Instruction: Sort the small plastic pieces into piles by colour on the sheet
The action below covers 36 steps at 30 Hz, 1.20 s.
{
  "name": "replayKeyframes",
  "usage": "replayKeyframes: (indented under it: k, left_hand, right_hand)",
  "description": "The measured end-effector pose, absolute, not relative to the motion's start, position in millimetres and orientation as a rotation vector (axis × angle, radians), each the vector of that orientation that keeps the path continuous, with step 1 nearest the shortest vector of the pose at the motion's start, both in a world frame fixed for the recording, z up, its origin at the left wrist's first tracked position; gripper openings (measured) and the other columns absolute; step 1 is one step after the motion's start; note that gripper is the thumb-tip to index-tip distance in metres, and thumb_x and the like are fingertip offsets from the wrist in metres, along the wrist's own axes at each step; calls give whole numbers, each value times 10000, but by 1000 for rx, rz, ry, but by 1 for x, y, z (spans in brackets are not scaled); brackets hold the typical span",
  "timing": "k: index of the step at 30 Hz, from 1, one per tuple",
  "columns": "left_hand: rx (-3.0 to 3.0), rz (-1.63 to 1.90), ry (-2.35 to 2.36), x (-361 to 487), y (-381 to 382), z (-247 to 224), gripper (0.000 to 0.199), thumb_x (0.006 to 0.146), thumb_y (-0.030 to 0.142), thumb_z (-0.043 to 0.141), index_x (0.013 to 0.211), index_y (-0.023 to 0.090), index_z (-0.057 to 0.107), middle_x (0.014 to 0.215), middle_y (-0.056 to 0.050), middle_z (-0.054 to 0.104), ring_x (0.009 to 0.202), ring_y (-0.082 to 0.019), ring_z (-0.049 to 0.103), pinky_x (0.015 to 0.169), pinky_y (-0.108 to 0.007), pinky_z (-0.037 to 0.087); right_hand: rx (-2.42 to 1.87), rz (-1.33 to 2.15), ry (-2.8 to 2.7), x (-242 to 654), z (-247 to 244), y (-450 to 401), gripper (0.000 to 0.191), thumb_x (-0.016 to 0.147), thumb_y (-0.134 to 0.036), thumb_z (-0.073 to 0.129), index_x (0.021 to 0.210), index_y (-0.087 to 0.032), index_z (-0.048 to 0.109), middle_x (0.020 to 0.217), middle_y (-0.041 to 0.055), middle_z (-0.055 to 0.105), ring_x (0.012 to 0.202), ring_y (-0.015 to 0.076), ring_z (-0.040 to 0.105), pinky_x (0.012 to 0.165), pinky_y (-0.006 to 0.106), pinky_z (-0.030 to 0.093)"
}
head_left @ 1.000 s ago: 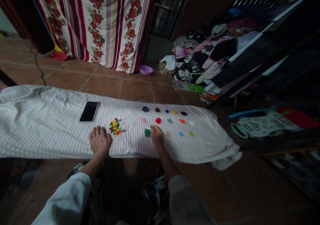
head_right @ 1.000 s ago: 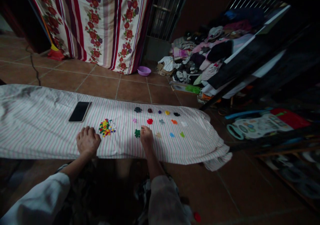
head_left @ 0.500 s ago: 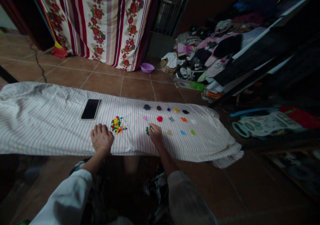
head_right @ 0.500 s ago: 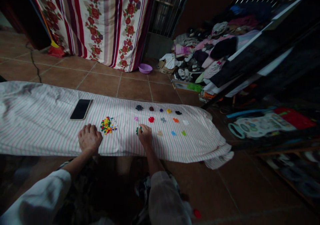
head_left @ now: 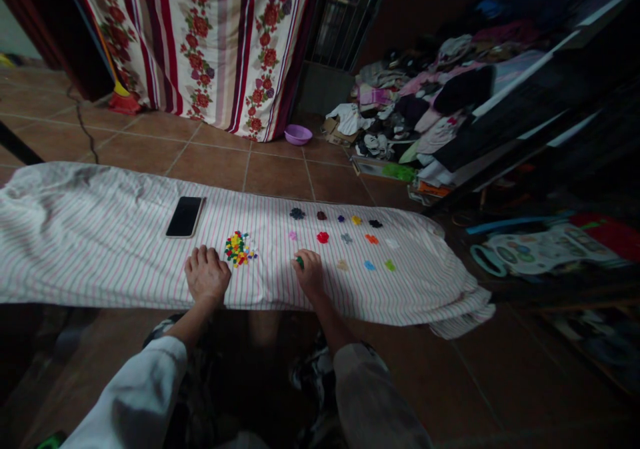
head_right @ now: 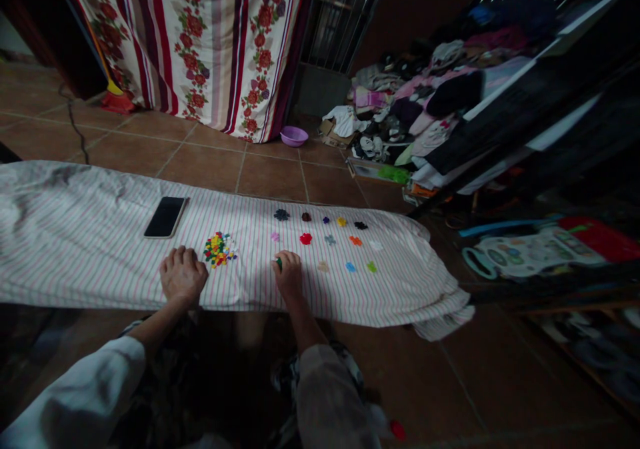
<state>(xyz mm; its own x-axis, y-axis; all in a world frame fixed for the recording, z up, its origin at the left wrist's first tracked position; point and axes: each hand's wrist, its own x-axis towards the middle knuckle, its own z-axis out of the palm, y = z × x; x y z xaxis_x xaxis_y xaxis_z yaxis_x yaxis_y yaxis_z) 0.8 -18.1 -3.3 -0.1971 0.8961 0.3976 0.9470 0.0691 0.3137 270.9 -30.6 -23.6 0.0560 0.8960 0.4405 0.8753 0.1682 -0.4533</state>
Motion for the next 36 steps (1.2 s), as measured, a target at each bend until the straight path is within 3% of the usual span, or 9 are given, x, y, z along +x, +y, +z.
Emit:
replayKeyframes:
  k: [6, 13, 25, 36]
  left_hand:
    - [-1930, -756, -2224, 1, -18, -2, 359, 849, 244, 400, 1135, 124, 580, 1328, -186, 556, 1317, -326, 425, 1078, -498, 307]
    - [-1931, -734, -2227, 2, -17, 0, 349, 847, 242, 404, 1119, 120, 585, 1306, -192, 569, 1305, -329, 436, 1067, -498, 317]
    - [-1950, -756, -2285, 3, -17, 4, 365, 842, 232, 408, 1133, 108, 590, 1343, -196, 547, 1335, -335, 409, 1091, -505, 293]
    - [-1944, -749, -2270, 3, -17, 3, 373, 845, 220, 404, 1141, 85, 587, 1343, -207, 550, 1334, -343, 416, 1102, -500, 291]
  right_hand:
    - [-1655, 50, -1838, 270, -21, -30, 202, 920, -251, 470, 872, -190, 656, 955, 80, 661, 955, 217, 560, 886, 364, 422]
    - [-1595, -43, -1792, 263, -13, -31, 244, 947, -315, 463, 932, -214, 684, 1099, 94, 650, 1120, 243, 524, 977, 431, 405]
    - [-1545, 321, -1964, 157, 12, 6, 226, 946, -224, 483, 985, -227, 706, 998, 50, 689, 1017, 206, 543, 924, 335, 427]
    - [-1727, 257, -2006, 132, 16, 31, 209, 901, -186, 526, 997, -255, 699, 960, 51, 692, 982, 226, 532, 889, 336, 405]
